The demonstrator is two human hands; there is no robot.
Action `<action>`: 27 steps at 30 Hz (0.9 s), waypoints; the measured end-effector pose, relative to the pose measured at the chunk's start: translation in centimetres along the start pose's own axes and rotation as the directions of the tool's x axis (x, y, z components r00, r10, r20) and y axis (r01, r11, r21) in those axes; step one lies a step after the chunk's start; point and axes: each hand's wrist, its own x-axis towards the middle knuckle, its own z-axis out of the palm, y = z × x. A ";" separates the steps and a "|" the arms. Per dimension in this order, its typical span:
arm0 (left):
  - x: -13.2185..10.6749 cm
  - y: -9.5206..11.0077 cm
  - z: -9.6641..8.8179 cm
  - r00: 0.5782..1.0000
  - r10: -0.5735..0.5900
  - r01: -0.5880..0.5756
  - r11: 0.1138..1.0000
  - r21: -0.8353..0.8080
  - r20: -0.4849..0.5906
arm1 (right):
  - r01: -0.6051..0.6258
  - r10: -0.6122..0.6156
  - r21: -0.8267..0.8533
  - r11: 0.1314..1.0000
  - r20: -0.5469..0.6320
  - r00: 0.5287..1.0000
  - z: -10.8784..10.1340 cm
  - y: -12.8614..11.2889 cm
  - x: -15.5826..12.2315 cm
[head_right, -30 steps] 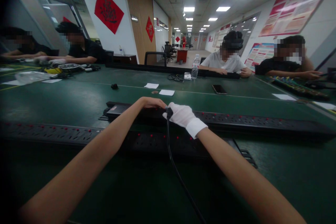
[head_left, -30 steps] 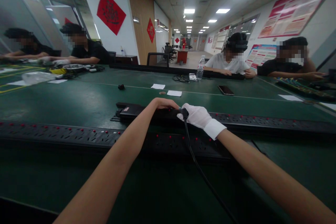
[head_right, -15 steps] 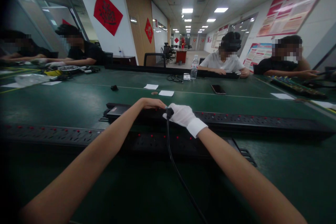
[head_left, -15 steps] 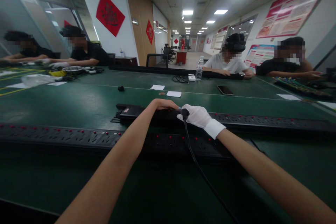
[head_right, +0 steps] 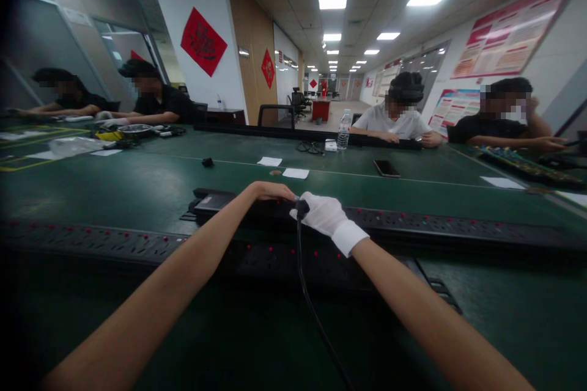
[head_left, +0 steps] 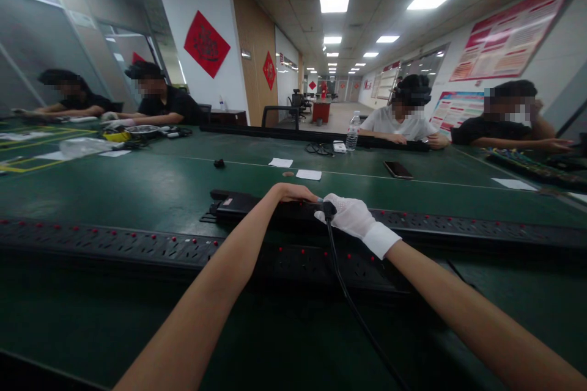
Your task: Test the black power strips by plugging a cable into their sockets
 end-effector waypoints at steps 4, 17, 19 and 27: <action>0.2 -0.1 -0.1 1.000 0.022 -0.022 1.000 -0.013 0.010 | -0.004 0.004 0.003 1.000 -0.002 1.000 0.0 -0.1 0.0; 0.2 0.2 -0.2 0.997 0.050 -0.048 0.998 -0.033 0.055 | -0.014 0.014 0.014 1.000 -0.007 1.000 0.0 -0.1 -0.1; 0.2 0.1 -0.2 0.997 0.052 -0.050 0.998 -0.030 0.059 | -0.013 0.013 0.018 1.000 -0.008 1.000 0.0 -0.1 -0.1; 0.1 0.0 -0.2 0.998 0.061 -0.061 0.998 -0.009 0.034 | -0.027 0.026 0.029 0.999 0.006 1.000 -0.3 -0.3 -0.2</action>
